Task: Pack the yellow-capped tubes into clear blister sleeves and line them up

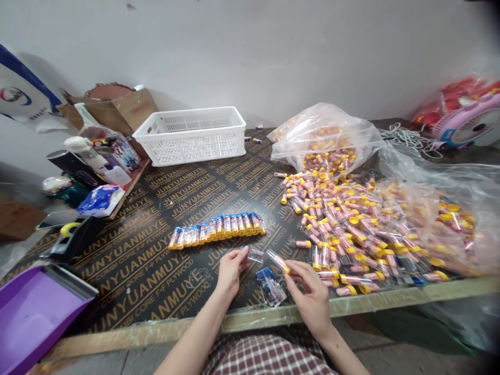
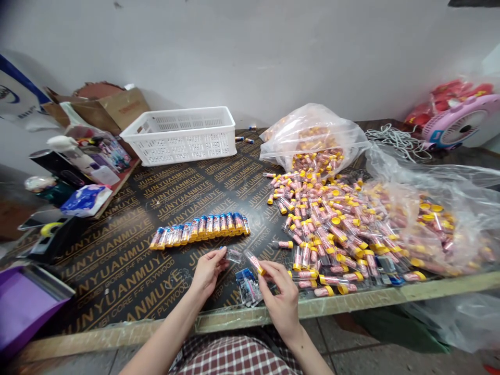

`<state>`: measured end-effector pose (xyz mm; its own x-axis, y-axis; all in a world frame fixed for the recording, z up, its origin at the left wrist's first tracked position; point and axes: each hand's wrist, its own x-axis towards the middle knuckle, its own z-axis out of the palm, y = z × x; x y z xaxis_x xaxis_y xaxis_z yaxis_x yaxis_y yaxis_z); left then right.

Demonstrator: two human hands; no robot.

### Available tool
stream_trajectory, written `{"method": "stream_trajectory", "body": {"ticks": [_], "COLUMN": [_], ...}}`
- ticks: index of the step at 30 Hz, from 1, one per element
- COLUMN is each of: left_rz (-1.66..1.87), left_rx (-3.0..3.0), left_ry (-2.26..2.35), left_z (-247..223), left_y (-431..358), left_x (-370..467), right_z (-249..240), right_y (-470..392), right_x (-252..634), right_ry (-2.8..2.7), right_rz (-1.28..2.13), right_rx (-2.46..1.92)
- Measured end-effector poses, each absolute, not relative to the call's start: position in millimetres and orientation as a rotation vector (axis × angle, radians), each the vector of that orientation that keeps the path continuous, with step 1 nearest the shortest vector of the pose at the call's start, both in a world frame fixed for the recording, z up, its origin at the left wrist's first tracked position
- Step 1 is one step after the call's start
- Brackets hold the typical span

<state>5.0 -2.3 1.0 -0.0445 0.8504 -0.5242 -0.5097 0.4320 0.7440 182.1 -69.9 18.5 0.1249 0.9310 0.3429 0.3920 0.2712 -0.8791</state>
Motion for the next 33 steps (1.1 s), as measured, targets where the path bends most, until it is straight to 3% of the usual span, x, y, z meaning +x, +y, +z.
{"method": "stream_trajectory", "body": {"ticks": [6,14,22,33], "left_rz": [1.167,1.113,0.879,0.774], "left_rx": [0.356,0.475,0.573,0.599], "left_ry": [1.189,1.046,0.876,0.892], "left_z": [-1,8,23,27], "left_y": [-2,-9,-20,-32], "left_x": [3,10,15,22], "right_z": [17,9,11,10], "right_y": [-72,-70,-58,-55], "right_x": [180,176,179,180], "right_ry": [-1.499,-1.606,-1.792,-1.792], "right_rz": [0.599,0.830,0.684,0.945], "right_rx": [-1.299,-1.238,-1.189,-0.999]}}
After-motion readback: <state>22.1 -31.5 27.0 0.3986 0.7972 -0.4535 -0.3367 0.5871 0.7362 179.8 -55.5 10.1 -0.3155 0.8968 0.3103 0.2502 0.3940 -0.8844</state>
